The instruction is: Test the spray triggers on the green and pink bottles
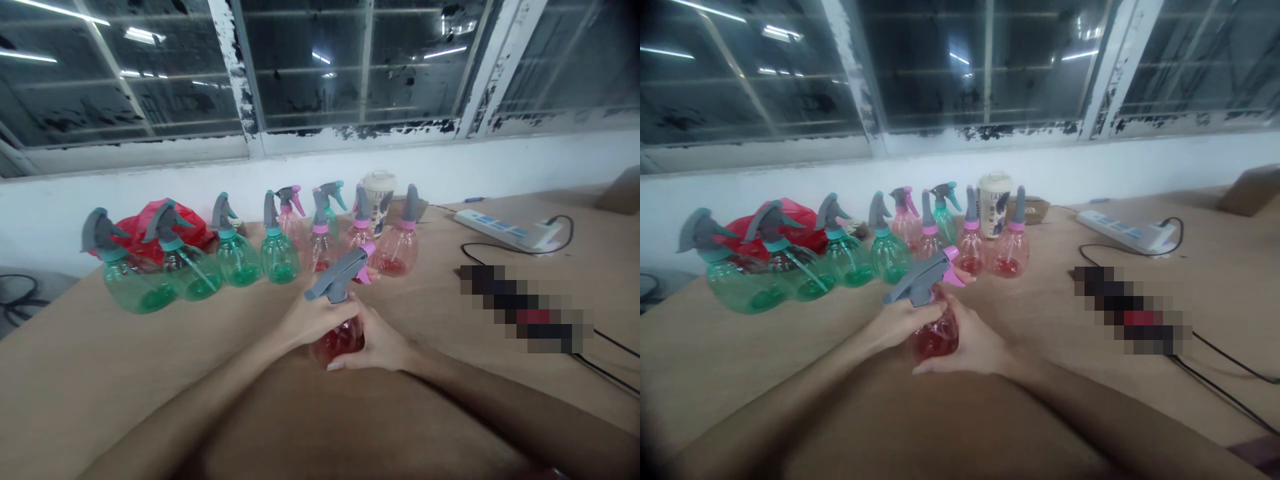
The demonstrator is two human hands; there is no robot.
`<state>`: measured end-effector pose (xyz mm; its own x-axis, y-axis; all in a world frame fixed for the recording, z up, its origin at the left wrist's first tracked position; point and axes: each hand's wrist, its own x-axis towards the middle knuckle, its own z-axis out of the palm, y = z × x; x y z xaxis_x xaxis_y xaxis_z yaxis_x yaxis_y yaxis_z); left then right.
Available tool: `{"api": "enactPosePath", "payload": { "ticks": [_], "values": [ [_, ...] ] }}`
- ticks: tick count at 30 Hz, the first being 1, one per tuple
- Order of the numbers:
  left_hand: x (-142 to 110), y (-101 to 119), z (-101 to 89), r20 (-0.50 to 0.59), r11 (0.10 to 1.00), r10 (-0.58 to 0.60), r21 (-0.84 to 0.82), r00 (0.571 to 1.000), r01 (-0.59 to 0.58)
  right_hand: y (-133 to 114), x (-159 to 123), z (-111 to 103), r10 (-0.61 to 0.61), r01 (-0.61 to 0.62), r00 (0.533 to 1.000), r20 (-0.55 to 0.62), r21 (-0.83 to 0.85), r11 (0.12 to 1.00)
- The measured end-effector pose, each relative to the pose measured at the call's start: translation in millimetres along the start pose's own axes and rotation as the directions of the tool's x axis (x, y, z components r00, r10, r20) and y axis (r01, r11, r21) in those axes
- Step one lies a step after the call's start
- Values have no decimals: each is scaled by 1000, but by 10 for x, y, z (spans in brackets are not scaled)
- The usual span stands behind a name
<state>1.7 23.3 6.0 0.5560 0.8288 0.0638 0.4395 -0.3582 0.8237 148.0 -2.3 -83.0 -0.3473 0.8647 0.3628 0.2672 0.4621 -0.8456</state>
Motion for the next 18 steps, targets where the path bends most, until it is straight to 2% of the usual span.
{"api": "enactPosePath", "payload": {
  "ticks": [3,10,15,18],
  "values": [
    [-10,6,3,-29,999,-18,27,999,19,-24,2,-4,-10,10,1000,1,18,1000],
    [-18,23,-12,-13,999,37,0,999,-37,-99,33,-22,-81,80,996,19,57,995],
    [9,46,-17,-46,991,130,-1,990,-130,-74,17,-15,-30,29,999,25,39,999],
    [25,68,-16,-82,980,199,6,976,-200,-77,20,-7,-48,48,999,15,39,998]
  ]
}}
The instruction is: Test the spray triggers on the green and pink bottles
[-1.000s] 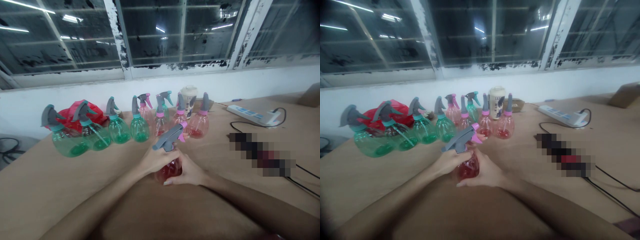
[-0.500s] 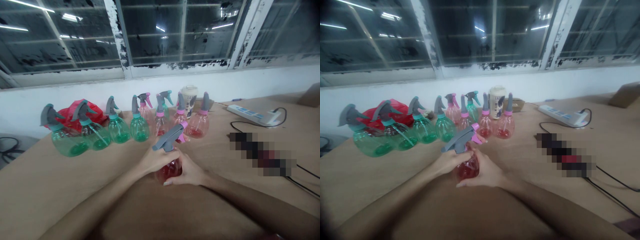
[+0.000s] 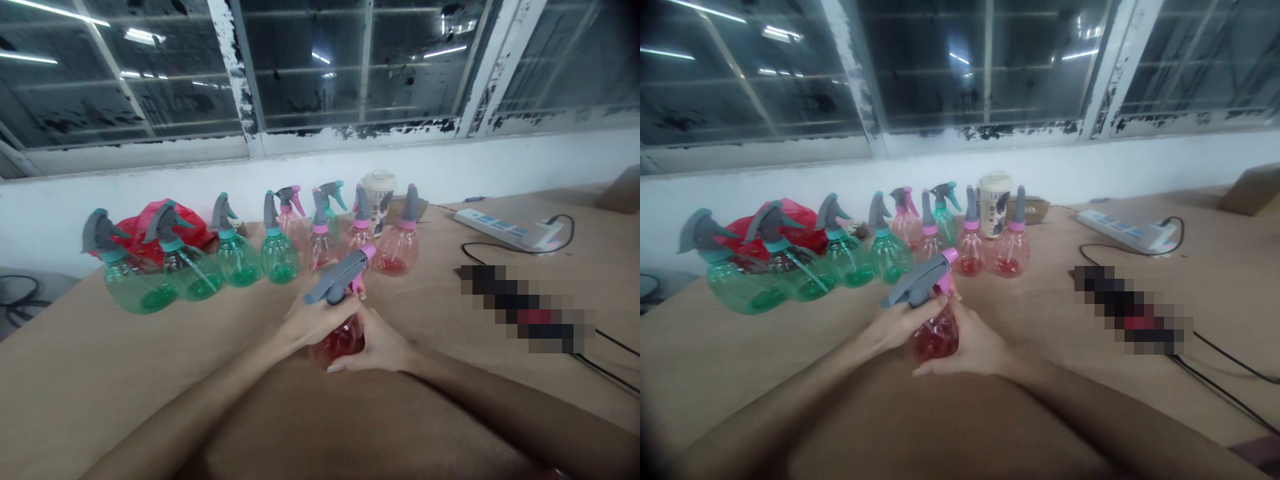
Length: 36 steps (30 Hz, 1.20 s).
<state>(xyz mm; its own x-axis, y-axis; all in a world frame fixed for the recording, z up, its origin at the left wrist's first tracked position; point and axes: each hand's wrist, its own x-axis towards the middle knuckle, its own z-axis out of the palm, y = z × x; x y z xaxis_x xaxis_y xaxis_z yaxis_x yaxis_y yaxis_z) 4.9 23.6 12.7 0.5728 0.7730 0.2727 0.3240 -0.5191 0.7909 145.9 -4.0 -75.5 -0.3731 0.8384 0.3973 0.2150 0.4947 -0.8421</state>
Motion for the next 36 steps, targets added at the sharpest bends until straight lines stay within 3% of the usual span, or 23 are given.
{"api": "enactPosePath", "payload": {
  "ticks": [5,10,13,17,31,36],
  "values": [
    [16,-8,3,-23,998,60,32,998,-59,-7,8,4,-34,34,999,15,10,999],
    [-12,-66,34,-43,997,-73,-7,996,73,56,-31,5,59,-59,998,-13,-10,998],
    [-30,-89,49,-27,991,-127,-49,992,125,72,-35,4,45,-45,999,-25,-32,998],
    [-35,-106,59,-21,987,-132,-99,991,129,66,-18,3,-4,3,1000,-15,-18,1000],
    [-51,-74,62,-21,974,-195,-124,981,191,60,-19,4,37,-38,999,-15,-22,999],
    [-38,-111,51,59,952,-203,-222,977,211,53,-29,1,70,-70,998,-7,-26,997]
  ]
}}
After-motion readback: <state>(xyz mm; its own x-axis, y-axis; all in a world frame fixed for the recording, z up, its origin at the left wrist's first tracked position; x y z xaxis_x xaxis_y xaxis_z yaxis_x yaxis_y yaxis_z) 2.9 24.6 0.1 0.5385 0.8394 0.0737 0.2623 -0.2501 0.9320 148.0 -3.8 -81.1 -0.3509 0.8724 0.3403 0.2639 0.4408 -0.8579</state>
